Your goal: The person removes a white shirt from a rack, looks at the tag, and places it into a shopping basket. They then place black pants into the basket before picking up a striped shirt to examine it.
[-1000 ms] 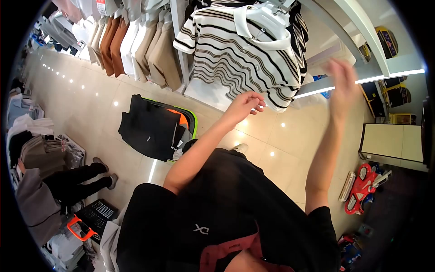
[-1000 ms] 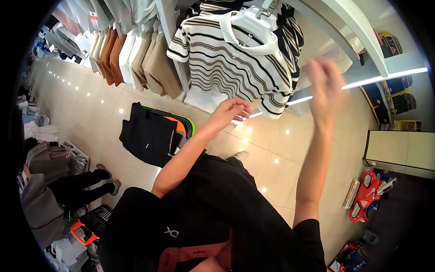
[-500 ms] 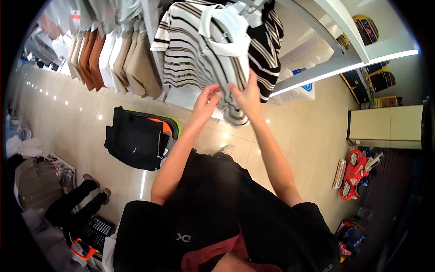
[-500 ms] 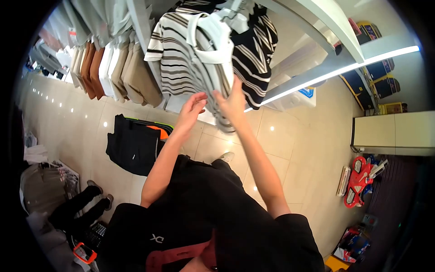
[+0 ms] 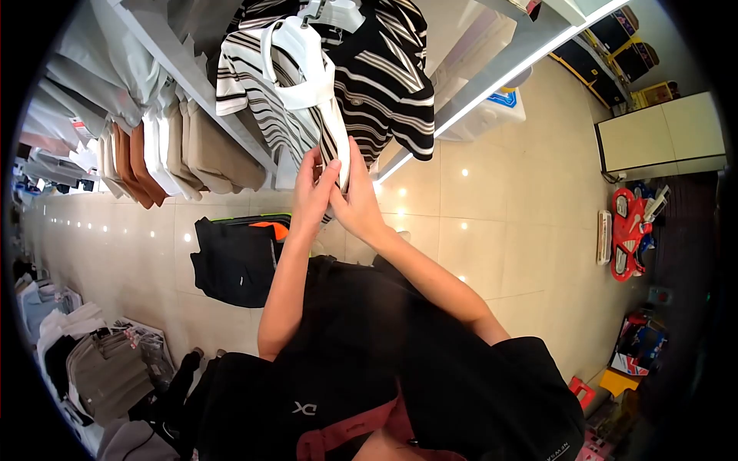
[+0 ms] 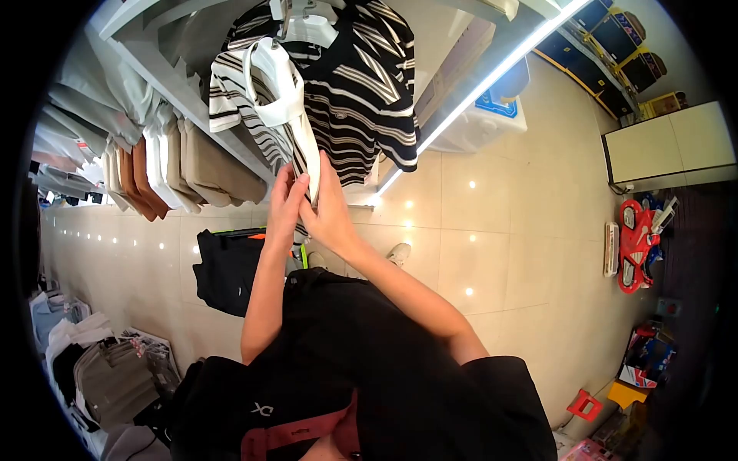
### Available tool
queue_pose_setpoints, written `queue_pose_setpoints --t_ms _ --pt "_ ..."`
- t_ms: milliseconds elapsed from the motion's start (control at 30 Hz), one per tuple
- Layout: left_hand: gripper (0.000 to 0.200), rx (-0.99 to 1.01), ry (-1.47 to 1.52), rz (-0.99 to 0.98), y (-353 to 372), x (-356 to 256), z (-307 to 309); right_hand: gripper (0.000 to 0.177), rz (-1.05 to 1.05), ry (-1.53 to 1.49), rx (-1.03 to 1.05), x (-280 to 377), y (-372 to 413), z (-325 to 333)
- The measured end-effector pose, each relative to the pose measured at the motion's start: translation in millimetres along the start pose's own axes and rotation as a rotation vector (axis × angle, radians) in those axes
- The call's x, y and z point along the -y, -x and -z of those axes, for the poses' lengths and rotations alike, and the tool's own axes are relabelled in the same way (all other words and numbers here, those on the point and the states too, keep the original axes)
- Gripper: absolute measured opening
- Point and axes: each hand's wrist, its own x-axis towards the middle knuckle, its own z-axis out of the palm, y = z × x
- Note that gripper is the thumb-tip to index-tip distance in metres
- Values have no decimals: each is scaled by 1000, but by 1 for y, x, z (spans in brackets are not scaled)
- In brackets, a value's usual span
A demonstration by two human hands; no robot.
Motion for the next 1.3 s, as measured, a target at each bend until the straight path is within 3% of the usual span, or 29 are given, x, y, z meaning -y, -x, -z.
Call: queue_pose_setpoints --t_ms 300,333,367,433,467,600,633,733,867,967,1300 --pt "34 -47 26 0 -1 -14 -7 83 22 -30 171 -4 6 27" --pt "32 -48 13 19 -2 -15 -6 72 -16 -142 165 -6 6 29" --pt "32 -40 9 8 -2 -16 -7 72 -6 -141 155 -10 0 35" --pt "28 -18 1 -9 -2 -16 -8 54 167 69 168 -22 -20 55" --pt "26 -15 0 -22 -3 -15 -9 39 187 127 64 -27 -34 63" --pt "25 3 -41 -27 -5 -15 -14 44 305 405 -299 -40 -114 106" --pt "30 -1 -38 -38 -8 -9 -14 48 248 477 -333 -45 -131 114" --pt "38 3 -43 -36 -9 -9 -18 56 1 521 -131 -58 -153 124" --pt "44 32 -47 -19 -17 -2 -24 68 -189 370 180 -48 -138 116" --pt "44 47 -48 -5 -22 2 -34 66 -299 209 231 -31 -122 102" --pt "39 10 -118 -25 -28 7 -44 60 -154 56 78 -32 -94 96"
